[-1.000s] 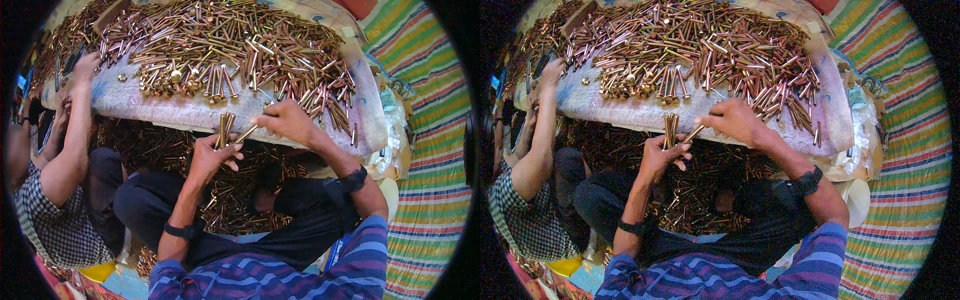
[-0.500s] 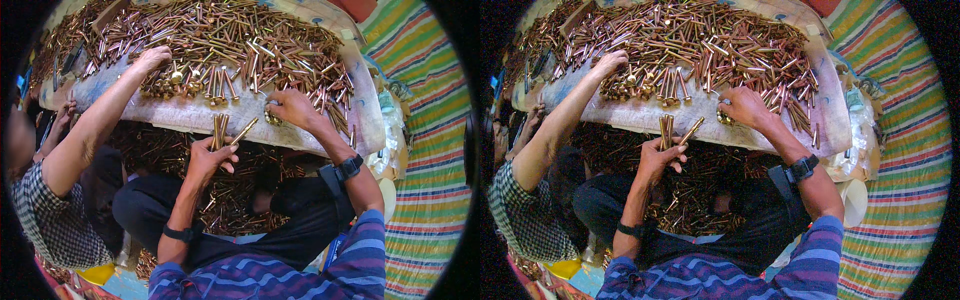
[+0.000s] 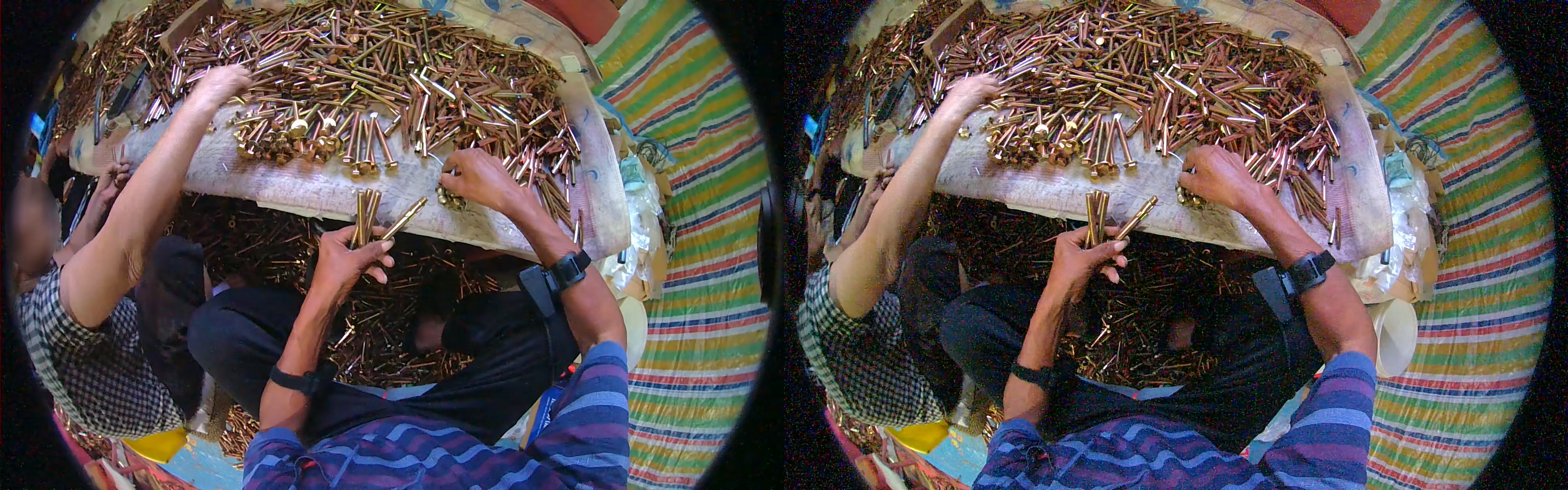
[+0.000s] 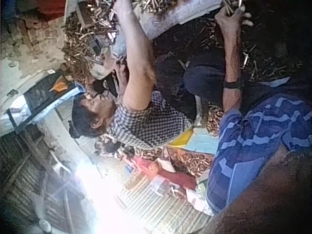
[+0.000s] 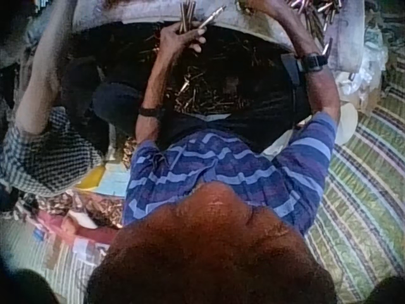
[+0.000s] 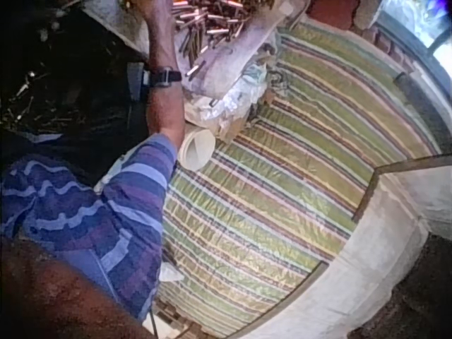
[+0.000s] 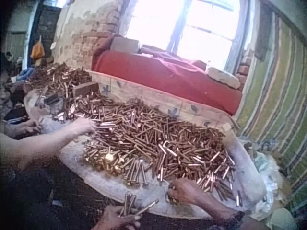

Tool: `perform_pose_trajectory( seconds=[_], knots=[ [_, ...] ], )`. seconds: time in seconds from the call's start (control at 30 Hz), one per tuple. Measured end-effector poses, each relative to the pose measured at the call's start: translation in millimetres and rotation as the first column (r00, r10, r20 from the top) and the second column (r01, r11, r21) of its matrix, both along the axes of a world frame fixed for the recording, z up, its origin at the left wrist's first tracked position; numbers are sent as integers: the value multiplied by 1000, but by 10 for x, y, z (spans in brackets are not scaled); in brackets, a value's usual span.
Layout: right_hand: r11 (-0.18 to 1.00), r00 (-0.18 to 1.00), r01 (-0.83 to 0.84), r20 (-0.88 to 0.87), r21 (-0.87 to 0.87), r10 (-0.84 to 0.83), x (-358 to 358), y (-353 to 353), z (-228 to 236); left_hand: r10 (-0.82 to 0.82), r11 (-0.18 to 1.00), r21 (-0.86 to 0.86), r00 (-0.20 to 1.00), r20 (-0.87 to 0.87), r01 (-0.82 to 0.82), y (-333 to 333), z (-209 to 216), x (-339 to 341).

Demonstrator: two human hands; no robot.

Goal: The person sits on the floor and repeatedly picks up small brass-colored cylindrical rods and round caps from a large pile. They insert the caps onto the ends of the rods by hand and place the assembled units back onto the pile. Another person works nearby on similar parts.

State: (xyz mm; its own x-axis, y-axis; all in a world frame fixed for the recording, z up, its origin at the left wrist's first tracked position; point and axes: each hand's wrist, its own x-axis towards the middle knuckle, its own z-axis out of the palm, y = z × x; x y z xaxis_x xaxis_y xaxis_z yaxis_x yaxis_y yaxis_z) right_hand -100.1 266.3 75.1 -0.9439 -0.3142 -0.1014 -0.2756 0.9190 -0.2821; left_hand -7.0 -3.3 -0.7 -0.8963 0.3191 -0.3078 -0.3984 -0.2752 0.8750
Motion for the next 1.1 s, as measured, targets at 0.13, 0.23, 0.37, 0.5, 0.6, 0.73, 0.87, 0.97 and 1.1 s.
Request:
perform_pose_trajectory(
  seconds=[0.13,0.23,0.37,0.5,0.6,0.73,0.87,0.97,1.1],
  knots=[
    [994,995,94,-12,-59,-95,61,-10,91,6,1000,-10,1000,9,-6,3,14,-9],
    [975,993,108,-34,-195,-117,103,32,109,16,1000,-21,1000,11,-16,11,35,-11],
    [911,999,-11,-48,-413,-10,163,76,150,26,999,-18,999,19,-26,31,61,-2],
    [796,945,186,326,-576,15,310,90,293,24,999,-25,999,34,-23,59,68,0],
    [701,914,205,390,-683,113,414,25,332,14,999,-29,999,36,-13,76,67,1],
    [716,909,206,401,-667,112,465,-17,315,2,1000,-20,999,46,-1,89,76,1],
    [741,920,151,367,-655,137,462,-18,265,-14,1000,-17,999,36,14,98,85,0],
    [733,919,149,367,-664,146,478,-4,236,-28,999,-30,999,35,29,90,82,-2],
    [707,935,88,303,-701,184,480,8,191,-47,999,-27,998,33,48,79,71,-11]
  ],
)
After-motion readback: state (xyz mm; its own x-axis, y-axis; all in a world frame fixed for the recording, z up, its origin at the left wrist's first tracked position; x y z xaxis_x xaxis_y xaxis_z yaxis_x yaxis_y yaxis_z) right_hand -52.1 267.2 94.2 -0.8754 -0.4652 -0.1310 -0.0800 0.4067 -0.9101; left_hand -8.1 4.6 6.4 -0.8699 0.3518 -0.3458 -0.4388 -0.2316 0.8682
